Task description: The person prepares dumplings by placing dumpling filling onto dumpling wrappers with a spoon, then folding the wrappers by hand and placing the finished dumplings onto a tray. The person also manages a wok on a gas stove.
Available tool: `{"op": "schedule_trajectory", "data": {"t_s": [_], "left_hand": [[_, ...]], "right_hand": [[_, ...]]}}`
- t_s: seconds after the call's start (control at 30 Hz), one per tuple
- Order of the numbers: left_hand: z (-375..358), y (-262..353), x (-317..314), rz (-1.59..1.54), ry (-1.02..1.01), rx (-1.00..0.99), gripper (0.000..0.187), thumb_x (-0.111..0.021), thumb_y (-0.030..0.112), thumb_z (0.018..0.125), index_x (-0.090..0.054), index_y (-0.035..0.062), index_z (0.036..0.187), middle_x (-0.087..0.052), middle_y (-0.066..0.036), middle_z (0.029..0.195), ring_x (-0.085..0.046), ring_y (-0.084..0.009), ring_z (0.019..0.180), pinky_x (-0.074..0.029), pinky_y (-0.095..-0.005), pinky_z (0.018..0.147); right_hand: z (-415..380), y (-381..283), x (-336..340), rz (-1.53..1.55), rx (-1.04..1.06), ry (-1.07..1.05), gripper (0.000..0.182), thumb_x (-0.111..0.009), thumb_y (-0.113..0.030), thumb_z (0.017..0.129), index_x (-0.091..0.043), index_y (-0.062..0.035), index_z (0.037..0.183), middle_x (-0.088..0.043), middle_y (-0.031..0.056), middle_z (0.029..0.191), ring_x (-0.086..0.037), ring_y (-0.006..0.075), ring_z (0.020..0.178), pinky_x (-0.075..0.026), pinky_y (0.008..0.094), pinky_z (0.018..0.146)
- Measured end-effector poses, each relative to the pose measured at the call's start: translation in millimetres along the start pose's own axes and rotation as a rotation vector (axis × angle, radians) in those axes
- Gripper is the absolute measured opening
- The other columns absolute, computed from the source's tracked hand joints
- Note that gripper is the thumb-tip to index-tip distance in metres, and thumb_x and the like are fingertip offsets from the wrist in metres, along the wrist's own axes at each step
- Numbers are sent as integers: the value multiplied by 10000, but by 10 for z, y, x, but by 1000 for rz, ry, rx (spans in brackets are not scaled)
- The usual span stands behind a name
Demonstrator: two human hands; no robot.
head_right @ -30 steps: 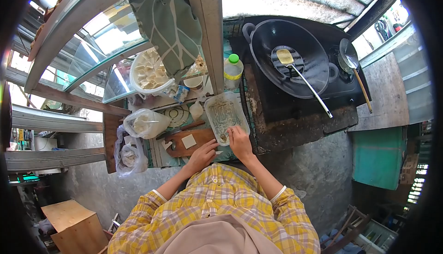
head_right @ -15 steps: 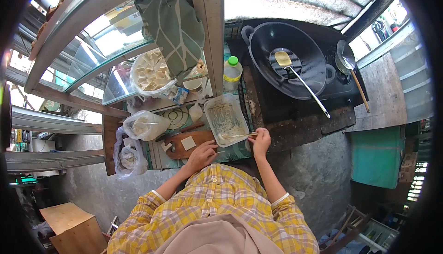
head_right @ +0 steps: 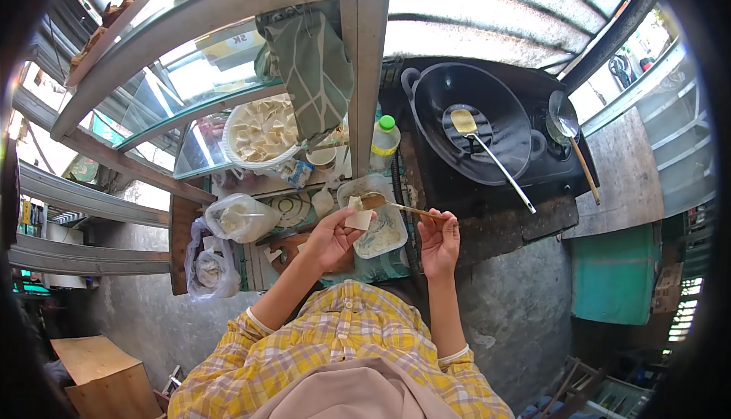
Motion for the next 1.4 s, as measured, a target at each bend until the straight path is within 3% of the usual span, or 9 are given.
{"op": "schedule_trajectory", "data": {"t_s": [0.13, 0.23, 0.53, 0.87, 1.4], "left_hand": [[-148, 57, -265, -102, -101, 86, 359, -469, 132, 917, -421, -78, 1204, -587, -218, 1128, -614, -233, 1015, -538, -301, 854], [-242, 56, -341, -207, -140, 139, 380, -432, 113, 933, -371, -122, 1225, -537, -249, 1177, -623, -241, 984, -573, -287, 797], [-456, 93, -517, -395, -193, 236, 380, -405, 106, 939, -359, -134, 1229, -512, -256, 1202, -614, -294, 998, -570, -336, 817], [-591, 159, -546, -448, -167, 308, 380, -370, 113, 950, -362, -154, 1220, -488, -295, 1211, -580, -338, 1051, -557, -372, 842], [-759, 281, -664, -454, -271, 355, 329, -368, 109, 947, -435, -155, 1131, -565, -272, 1084, -611, -336, 990, -563, -382, 830]], "right_hand": [[26, -110, -175, 50, 69, -127, 193, -484, -238, 936, -556, -68, 994, -606, 118, 1103, -601, 261, 1038, -553, 367, 833], [0, -183, -282, 5, 122, -183, 198, -488, -239, 930, -549, -61, 991, -600, 131, 1107, -591, 278, 1052, -556, 369, 829], [-165, -365, -423, -156, 228, -335, 211, -495, -246, 924, -569, -51, 955, -594, 154, 1092, -581, 305, 1057, -553, 394, 830], [-441, -685, -892, -445, 323, -628, 195, -655, -186, 817, -683, -11, 899, -632, 191, 1025, -595, 405, 978, -559, 479, 758], [-579, -830, -1357, -732, 309, -839, 205, -728, -205, 686, -731, -57, 827, -684, 120, 939, -624, 376, 952, -525, 425, 800]]}}
Point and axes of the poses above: each hand's wrist, its own z-axis towards the middle knuckle, its own x-axis out of the back of the hand, y = z × x, the point moved 9 cm from there along z, towards the middle knuckle
